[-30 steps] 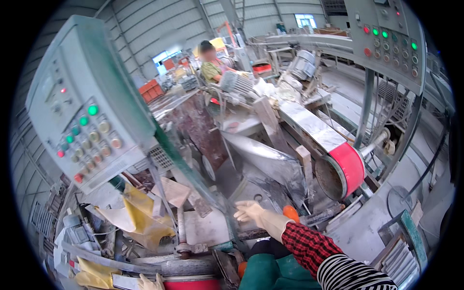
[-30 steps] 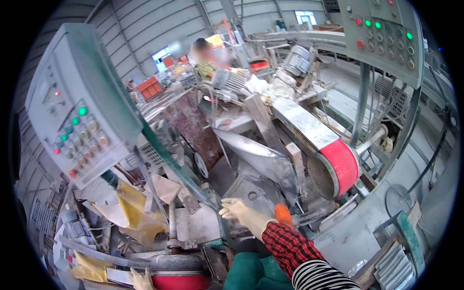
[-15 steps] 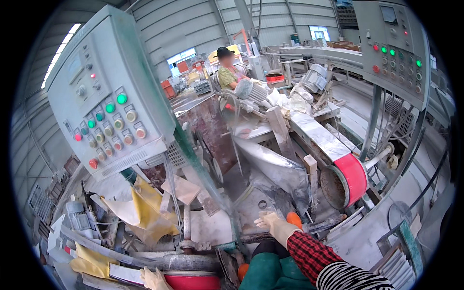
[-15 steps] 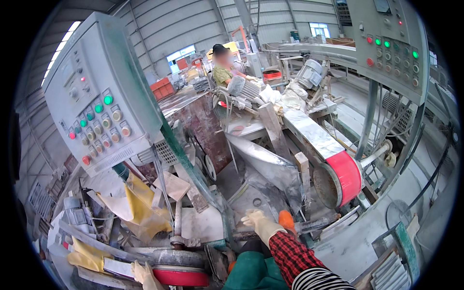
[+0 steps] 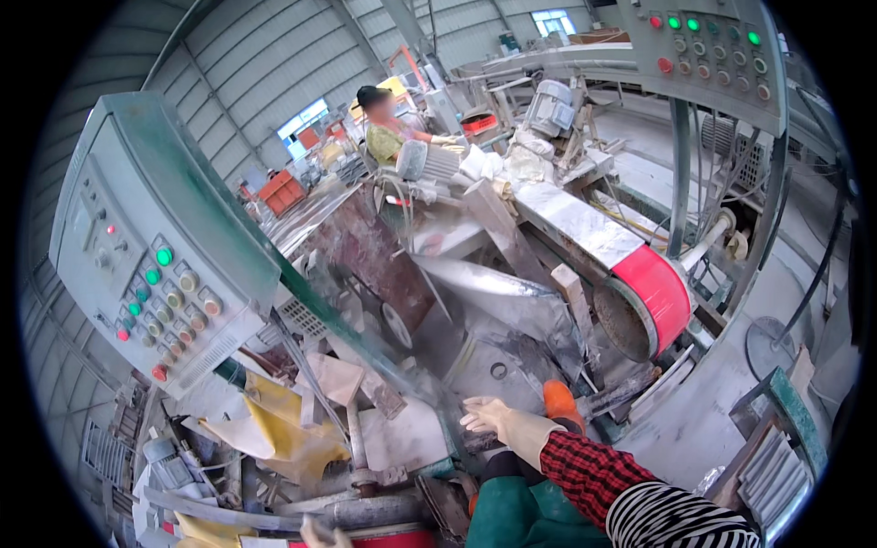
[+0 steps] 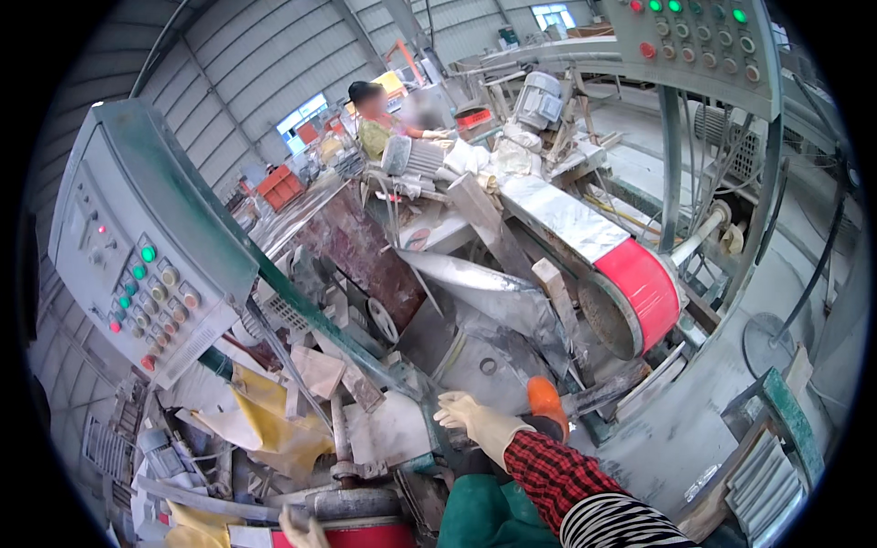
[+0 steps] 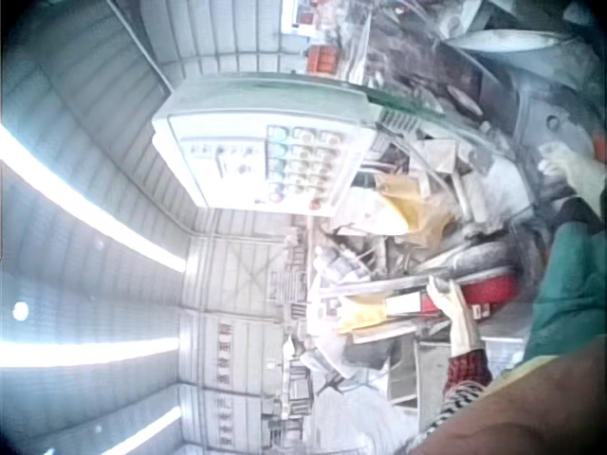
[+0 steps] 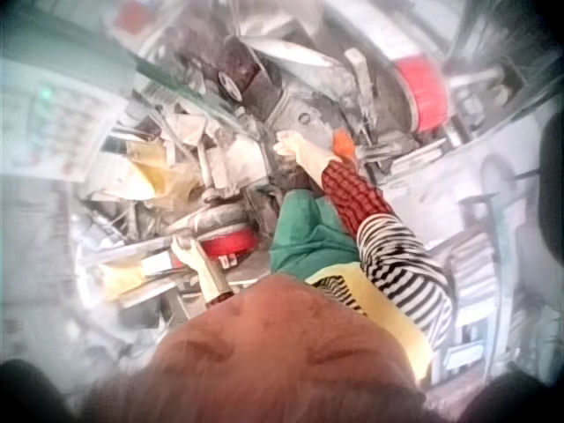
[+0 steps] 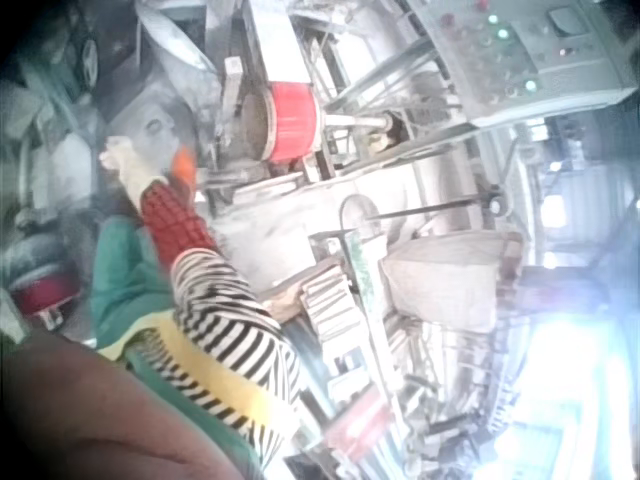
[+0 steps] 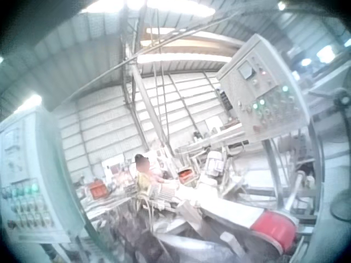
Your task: The person operates a sanding machine in a factory, repeatedly feeding rectangular wooden boards into a rotating drum. They wear gloves and an apron, handling each board individually and placing finished pieces aside.
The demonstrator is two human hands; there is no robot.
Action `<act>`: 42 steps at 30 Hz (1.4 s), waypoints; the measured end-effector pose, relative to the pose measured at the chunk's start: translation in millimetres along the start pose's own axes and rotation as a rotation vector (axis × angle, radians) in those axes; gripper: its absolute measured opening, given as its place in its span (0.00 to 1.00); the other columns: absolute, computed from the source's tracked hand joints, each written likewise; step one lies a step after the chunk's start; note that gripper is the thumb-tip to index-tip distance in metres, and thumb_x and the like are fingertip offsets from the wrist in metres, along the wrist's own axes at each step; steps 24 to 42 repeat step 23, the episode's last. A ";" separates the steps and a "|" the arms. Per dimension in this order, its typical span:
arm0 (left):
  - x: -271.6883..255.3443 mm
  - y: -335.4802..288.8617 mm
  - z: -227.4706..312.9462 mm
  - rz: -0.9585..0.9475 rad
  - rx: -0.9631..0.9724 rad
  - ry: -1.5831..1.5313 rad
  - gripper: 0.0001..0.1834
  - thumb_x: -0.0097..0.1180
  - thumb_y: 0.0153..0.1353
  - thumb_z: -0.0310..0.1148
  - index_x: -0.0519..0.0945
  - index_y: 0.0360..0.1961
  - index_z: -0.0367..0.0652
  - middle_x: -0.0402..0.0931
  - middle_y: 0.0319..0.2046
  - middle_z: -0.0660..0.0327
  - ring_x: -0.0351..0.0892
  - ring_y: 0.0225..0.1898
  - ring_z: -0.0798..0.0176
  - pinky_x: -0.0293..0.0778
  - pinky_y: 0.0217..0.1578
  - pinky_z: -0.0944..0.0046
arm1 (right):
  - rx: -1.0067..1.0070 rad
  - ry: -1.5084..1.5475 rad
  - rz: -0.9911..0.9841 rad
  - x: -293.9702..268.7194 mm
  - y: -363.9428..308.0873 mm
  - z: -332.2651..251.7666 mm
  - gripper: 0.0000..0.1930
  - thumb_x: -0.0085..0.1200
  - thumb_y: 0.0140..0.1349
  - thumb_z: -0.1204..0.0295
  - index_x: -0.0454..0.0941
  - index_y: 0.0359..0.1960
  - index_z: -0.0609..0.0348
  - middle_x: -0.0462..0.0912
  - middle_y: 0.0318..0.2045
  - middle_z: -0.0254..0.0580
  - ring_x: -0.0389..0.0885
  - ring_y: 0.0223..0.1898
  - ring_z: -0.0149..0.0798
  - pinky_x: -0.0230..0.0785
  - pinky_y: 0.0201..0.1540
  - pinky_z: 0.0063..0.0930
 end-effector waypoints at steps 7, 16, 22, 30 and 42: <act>119.7 3.5 257.5 -0.471 0.521 -0.458 0.38 0.63 0.41 0.21 0.71 0.60 0.38 0.64 0.62 0.40 0.61 0.66 0.40 0.58 0.66 0.53 | -0.029 0.076 -0.285 52.4 -68.1 -38.1 0.26 0.53 0.68 0.57 0.67 0.65 0.52 0.83 0.47 0.48 0.83 0.44 0.40 0.76 0.49 0.33; 199.8 -58.0 395.7 -0.829 0.760 -0.599 0.40 0.70 0.44 0.30 0.69 0.61 0.38 0.62 0.64 0.39 0.64 0.65 0.40 0.64 0.63 0.55 | -0.409 -0.129 0.312 -19.4 -57.6 -65.5 0.24 0.56 0.61 0.73 0.71 0.60 0.56 0.79 0.51 0.40 0.78 0.51 0.33 0.73 0.52 0.32; 147.2 34.8 257.1 -0.606 0.619 -0.340 0.35 0.65 0.48 0.27 0.69 0.60 0.36 0.72 0.55 0.44 0.68 0.62 0.45 0.58 0.65 0.53 | -0.859 0.179 0.556 -155.5 -69.3 -136.9 0.27 0.56 0.57 0.82 0.65 0.60 0.58 0.79 0.51 0.52 0.81 0.50 0.48 0.75 0.50 0.44; 148.2 34.7 249.3 -0.612 0.606 -0.326 0.35 0.65 0.48 0.27 0.69 0.60 0.36 0.72 0.55 0.44 0.68 0.62 0.45 0.58 0.65 0.53 | -0.859 0.318 0.494 -175.4 -75.2 -158.7 0.28 0.57 0.58 0.81 0.64 0.61 0.57 0.79 0.52 0.53 0.81 0.51 0.50 0.76 0.50 0.49; 148.2 34.7 249.3 -0.612 0.606 -0.326 0.35 0.65 0.48 0.27 0.69 0.60 0.36 0.72 0.55 0.44 0.68 0.62 0.45 0.58 0.65 0.53 | -0.859 0.318 0.494 -175.4 -75.2 -158.7 0.28 0.57 0.58 0.81 0.64 0.61 0.57 0.79 0.52 0.53 0.81 0.51 0.50 0.76 0.50 0.49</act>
Point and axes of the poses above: each hand's wrist, its own y-axis towards the middle knuckle, its own x-axis out of the palm, z = x × y, the point moved 8 cm from there along y, towards the middle knuckle
